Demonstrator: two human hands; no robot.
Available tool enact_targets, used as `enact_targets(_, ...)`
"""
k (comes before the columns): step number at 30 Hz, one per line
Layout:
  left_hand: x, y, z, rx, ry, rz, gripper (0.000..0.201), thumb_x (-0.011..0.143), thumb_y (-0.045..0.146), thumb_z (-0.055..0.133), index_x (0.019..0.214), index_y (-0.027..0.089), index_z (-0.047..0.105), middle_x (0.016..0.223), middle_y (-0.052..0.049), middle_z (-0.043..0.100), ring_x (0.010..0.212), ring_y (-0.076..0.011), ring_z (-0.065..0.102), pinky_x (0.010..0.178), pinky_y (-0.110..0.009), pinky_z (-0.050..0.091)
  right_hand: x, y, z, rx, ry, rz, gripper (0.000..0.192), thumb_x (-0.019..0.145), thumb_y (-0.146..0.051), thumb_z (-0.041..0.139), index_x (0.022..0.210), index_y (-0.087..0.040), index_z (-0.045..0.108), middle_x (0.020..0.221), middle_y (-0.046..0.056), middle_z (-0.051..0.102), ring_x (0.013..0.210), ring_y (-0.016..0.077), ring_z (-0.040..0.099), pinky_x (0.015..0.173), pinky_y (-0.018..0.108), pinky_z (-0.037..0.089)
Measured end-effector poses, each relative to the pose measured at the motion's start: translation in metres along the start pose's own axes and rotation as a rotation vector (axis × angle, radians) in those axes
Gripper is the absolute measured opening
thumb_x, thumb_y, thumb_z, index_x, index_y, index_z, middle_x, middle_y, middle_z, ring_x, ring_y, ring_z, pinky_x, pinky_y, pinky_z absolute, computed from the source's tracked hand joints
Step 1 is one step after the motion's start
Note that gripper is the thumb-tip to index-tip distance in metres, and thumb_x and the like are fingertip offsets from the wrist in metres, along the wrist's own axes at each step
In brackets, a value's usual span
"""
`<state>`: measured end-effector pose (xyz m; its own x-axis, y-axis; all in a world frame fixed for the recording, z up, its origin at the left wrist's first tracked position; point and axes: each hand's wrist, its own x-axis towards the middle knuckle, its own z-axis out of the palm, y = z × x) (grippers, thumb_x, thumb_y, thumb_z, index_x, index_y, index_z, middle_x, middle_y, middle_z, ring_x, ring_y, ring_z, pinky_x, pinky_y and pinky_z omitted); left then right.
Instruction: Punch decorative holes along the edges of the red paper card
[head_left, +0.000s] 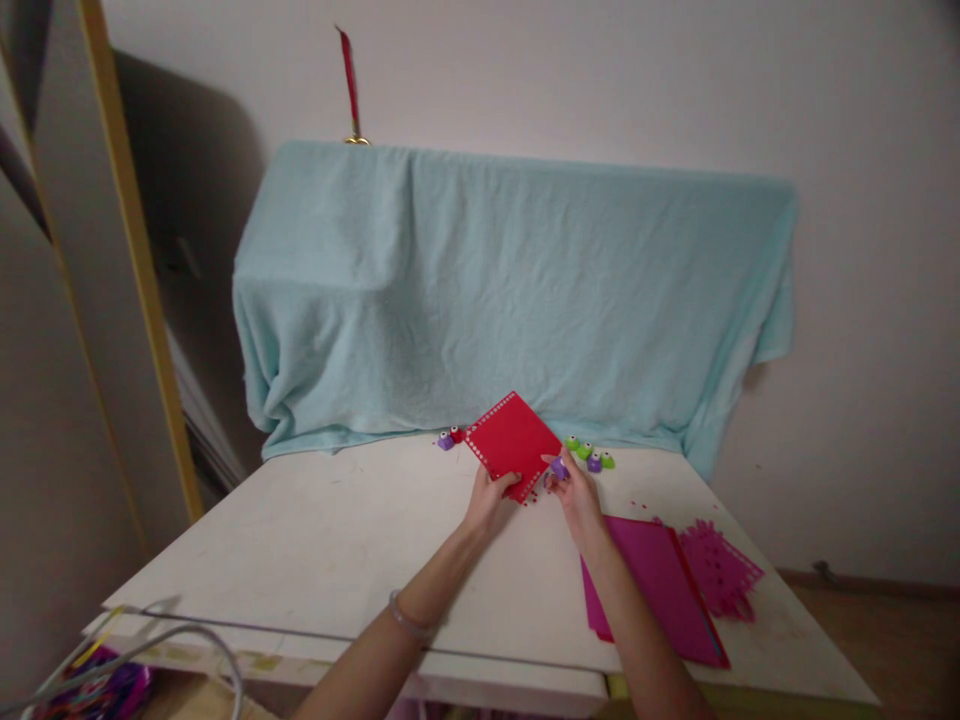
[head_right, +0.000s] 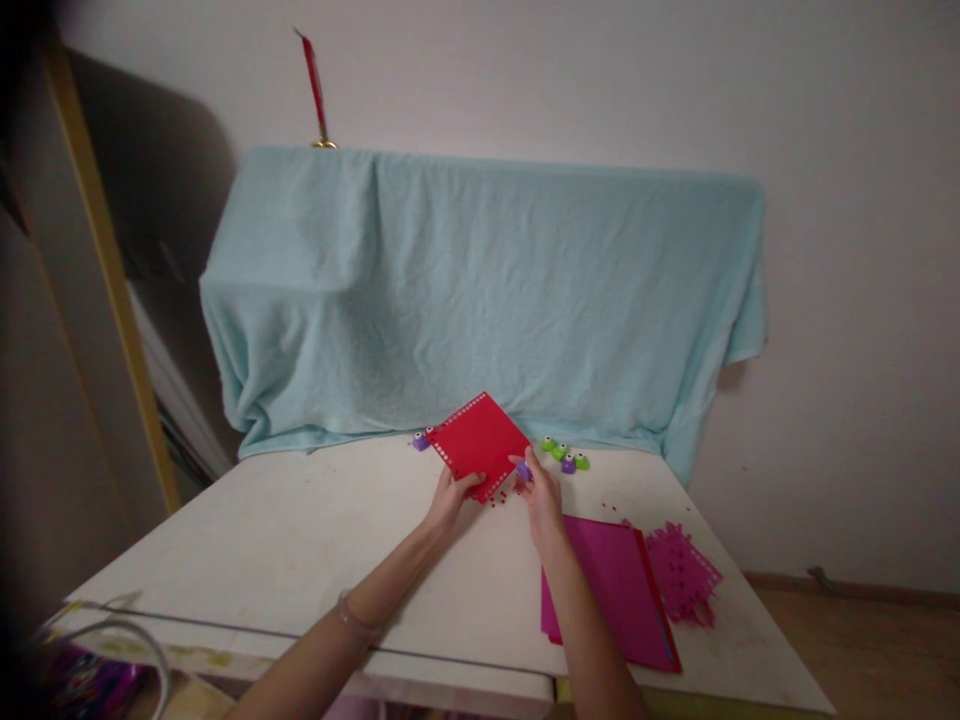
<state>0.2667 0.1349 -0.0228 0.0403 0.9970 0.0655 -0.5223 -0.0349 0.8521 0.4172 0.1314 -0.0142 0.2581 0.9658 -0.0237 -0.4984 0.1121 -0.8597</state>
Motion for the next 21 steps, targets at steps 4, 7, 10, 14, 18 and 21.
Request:
enact_targets(4,-0.004,0.009,0.008,-0.119,0.088,0.061,0.052,0.063,0.021,0.076,0.111,0.016,0.058,0.111,-0.012,0.069,0.093,-0.0239,0.066,0.083,-0.036,0.053,0.002,0.004,-0.003,-0.085,0.007,0.019,0.047,0.07,-0.058,0.074,0.09,-0.016,0.066,0.09,0.01,0.073,0.052,0.0127,0.057,0.051,0.027,0.047)
enact_targets(7,-0.008,0.015,0.014,-0.193,0.108,0.055,0.052,0.068,0.028,0.077,0.115,0.017,0.057,0.114,-0.012,0.068,0.097,-0.0254,0.066,0.086,-0.038,0.052,0.003,0.006,-0.004,-0.093,-0.005,0.025,0.048,0.071,-0.059,0.073,0.092,-0.016,0.066,0.09,0.01,0.073,0.052,0.0129,0.057,0.051,0.027,0.047)
enact_targets(10,-0.009,0.019,0.014,-0.236,0.075,0.089,0.05,0.075,0.035,0.073,0.118,0.017,0.056,0.119,-0.012,0.066,0.101,-0.0255,0.066,0.089,-0.039,0.052,0.006,0.008,-0.004,-0.064,-0.012,0.011,0.046,0.071,-0.058,0.074,0.09,-0.017,0.066,0.09,0.009,0.073,0.051,0.0114,0.055,0.049,0.025,0.045)
enact_targets(14,-0.006,0.018,0.01,-0.287,0.091,0.192,0.052,0.079,0.038,0.069,0.125,0.02,0.054,0.123,-0.011,0.064,0.114,-0.0252,0.06,0.095,-0.037,0.049,0.009,0.01,-0.006,-0.059,0.007,0.039,0.047,0.069,-0.058,0.075,0.089,-0.017,0.066,0.084,0.008,0.073,0.047,0.0103,0.052,0.047,0.024,0.043)
enact_targets(18,0.002,0.007,0.003,-0.368,0.131,0.062,0.055,0.078,0.039,0.068,0.128,0.025,0.049,0.123,-0.009,0.064,0.109,-0.025,0.063,0.087,-0.038,0.054,0.008,0.012,-0.008,-0.114,0.049,0.086,0.049,0.067,-0.06,0.074,0.086,-0.015,0.068,0.077,0.008,0.072,0.045,0.0112,0.053,0.045,0.025,0.042)
enact_targets(21,0.009,-0.005,-0.003,-0.357,0.215,0.012,0.051,0.076,0.034,0.067,0.122,0.023,0.051,0.116,-0.009,0.067,0.099,-0.0237,0.067,0.083,-0.038,0.055,0.005,0.012,-0.007,-0.212,0.054,0.043,0.051,0.068,-0.061,0.073,0.082,-0.013,0.069,0.069,0.007,0.069,0.042,0.0114,0.053,0.044,0.025,0.042)
